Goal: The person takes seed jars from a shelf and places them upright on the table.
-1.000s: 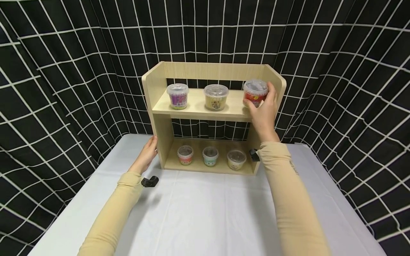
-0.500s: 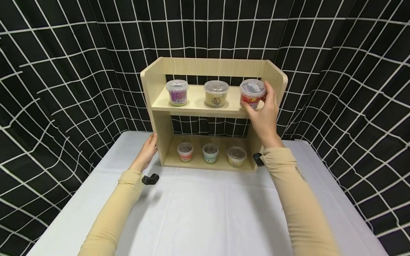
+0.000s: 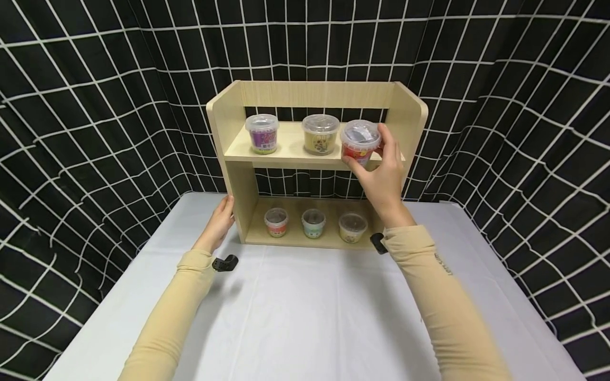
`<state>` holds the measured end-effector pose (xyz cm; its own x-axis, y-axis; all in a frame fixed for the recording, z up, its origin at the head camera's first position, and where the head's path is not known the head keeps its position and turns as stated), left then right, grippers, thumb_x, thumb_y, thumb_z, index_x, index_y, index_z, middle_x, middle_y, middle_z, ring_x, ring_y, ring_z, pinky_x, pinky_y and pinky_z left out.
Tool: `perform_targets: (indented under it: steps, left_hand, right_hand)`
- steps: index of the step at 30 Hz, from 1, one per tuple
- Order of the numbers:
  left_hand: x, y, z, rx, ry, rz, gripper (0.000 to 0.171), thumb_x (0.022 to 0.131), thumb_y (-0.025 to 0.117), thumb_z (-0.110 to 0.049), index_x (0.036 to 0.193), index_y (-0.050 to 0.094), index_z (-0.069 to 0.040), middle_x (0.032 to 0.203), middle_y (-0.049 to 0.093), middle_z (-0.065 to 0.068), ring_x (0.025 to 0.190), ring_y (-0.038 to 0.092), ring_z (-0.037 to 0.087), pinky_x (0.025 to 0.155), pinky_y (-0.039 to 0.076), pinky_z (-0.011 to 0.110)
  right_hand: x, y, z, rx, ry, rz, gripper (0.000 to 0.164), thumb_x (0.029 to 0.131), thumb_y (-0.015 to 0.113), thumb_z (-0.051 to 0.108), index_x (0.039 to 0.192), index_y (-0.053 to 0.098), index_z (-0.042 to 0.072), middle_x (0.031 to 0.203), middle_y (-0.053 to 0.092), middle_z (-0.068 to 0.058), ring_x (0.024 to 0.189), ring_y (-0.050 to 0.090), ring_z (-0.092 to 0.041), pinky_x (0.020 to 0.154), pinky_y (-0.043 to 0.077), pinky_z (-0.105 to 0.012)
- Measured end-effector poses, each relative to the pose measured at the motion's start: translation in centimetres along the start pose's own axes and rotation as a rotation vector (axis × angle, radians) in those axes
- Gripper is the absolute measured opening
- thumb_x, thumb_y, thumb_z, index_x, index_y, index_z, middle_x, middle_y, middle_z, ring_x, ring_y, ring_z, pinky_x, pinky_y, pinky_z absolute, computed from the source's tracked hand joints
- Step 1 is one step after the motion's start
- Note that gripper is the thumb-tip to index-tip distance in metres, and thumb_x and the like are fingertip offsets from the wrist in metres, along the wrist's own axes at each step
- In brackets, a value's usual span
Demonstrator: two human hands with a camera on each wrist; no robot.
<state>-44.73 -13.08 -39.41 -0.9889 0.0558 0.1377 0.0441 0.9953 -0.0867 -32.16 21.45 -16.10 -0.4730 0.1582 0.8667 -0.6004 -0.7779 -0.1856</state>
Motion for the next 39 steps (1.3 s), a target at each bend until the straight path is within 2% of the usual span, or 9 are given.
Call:
perform_targets:
  steps: [3,6,13,19,22,29,36,39]
  left_hand:
    - [0.1,0.0,0.0,-0.005,0.006,0.000,0.070,0.087,0.031,-0.053,0.138,0.014,-0.008,0.140,0.017,0.011,0.125,0.018,0.021,0.100,0.020,0.040]
    - [0.1,-0.1,0.1,-0.011,0.003,-0.001,0.070,0.086,0.031,-0.054,0.138,0.016,-0.009,0.140,0.019,0.010,0.125,0.019,0.021,0.100,0.021,0.039]
    - [0.1,-0.2,0.3,-0.012,-0.011,-0.006,0.069,0.087,0.031,-0.052,0.138,0.015,-0.009,0.139,0.018,0.010,0.125,0.019,0.021,0.100,0.021,0.039]
    - [0.2,-0.1,0.2,-0.006,0.000,-0.004,0.067,0.087,0.031,-0.052,0.138,0.016,-0.010,0.140,0.018,0.010,0.125,0.019,0.021,0.100,0.020,0.040]
    - [0.3,0.0,0.3,0.007,0.004,0.003,0.066,0.088,0.030,-0.052,0.138,0.016,-0.010,0.139,0.019,0.010,0.125,0.020,0.022,0.100,0.020,0.041]
    - [0.1,-0.2,0.3,0.002,-0.007,-0.008,0.066,0.088,0.030,-0.051,0.138,0.015,-0.011,0.140,0.018,0.009,0.125,0.020,0.021,0.100,0.021,0.038]
    - [-0.7,0.5,-1.1,-0.031,-0.016,0.035,0.060,0.092,0.028,-0.042,0.138,0.011,-0.007,0.141,0.014,0.012,0.126,0.015,0.022,0.101,0.018,0.039]
    - [-0.7,0.5,-0.9,-0.031,-0.024,0.042,0.060,0.092,0.028,-0.041,0.138,0.011,-0.007,0.141,0.013,0.011,0.126,0.014,0.022,0.101,0.017,0.039]
  right_hand:
    - [-0.6,0.4,1.6,0.042,-0.028,0.008,0.071,0.063,0.076,0.002,0.123,0.037,-0.006,0.113,0.047,-0.017,0.099,0.048,-0.019,0.086,0.041,-0.030]
    - [-1.2,1.0,2.4,0.068,-0.039,0.018,0.071,0.063,0.076,0.002,0.122,0.037,-0.007,0.113,0.047,-0.017,0.099,0.048,-0.019,0.086,0.041,-0.031]
    - [-2.9,2.7,2.9,0.117,-0.089,0.043,0.073,0.061,0.077,-0.001,0.120,0.037,-0.012,0.112,0.046,-0.022,0.097,0.049,-0.025,0.082,0.043,-0.034]
    - [-4.5,4.6,3.1,0.120,-0.094,0.095,0.074,0.058,0.077,-0.002,0.120,0.038,-0.011,0.113,0.044,-0.024,0.096,0.048,-0.028,0.083,0.042,-0.030]
    - [-5.2,5.5,2.8,0.139,-0.085,0.117,0.074,0.058,0.078,-0.003,0.120,0.038,-0.010,0.113,0.044,-0.024,0.097,0.047,-0.029,0.084,0.042,-0.030]
    - [-7.0,8.4,0.3,0.151,-0.059,0.180,0.080,0.059,0.079,0.012,0.126,0.037,0.004,0.115,0.045,-0.011,0.099,0.049,-0.021,0.084,0.041,-0.026]
    - [-8.4,9.6,0.0,0.158,-0.063,0.190,0.080,0.059,0.079,0.015,0.126,0.038,0.005,0.117,0.045,-0.009,0.100,0.048,-0.018,0.085,0.040,-0.024]
    - [-9.2,10.1,-0.1,0.173,-0.045,0.207,0.080,0.059,0.079,0.014,0.126,0.037,0.006,0.117,0.045,-0.008,0.099,0.049,-0.019,0.084,0.041,-0.026]
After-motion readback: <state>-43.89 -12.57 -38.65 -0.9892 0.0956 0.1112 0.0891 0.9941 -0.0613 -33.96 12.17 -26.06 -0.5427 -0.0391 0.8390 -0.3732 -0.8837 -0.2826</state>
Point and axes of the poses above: each hand's wrist, its own x-axis towards the middle knuckle, its own y-axis out of the palm, z = x × y, the point moved 10 cm from there along x, towards the middle knuckle
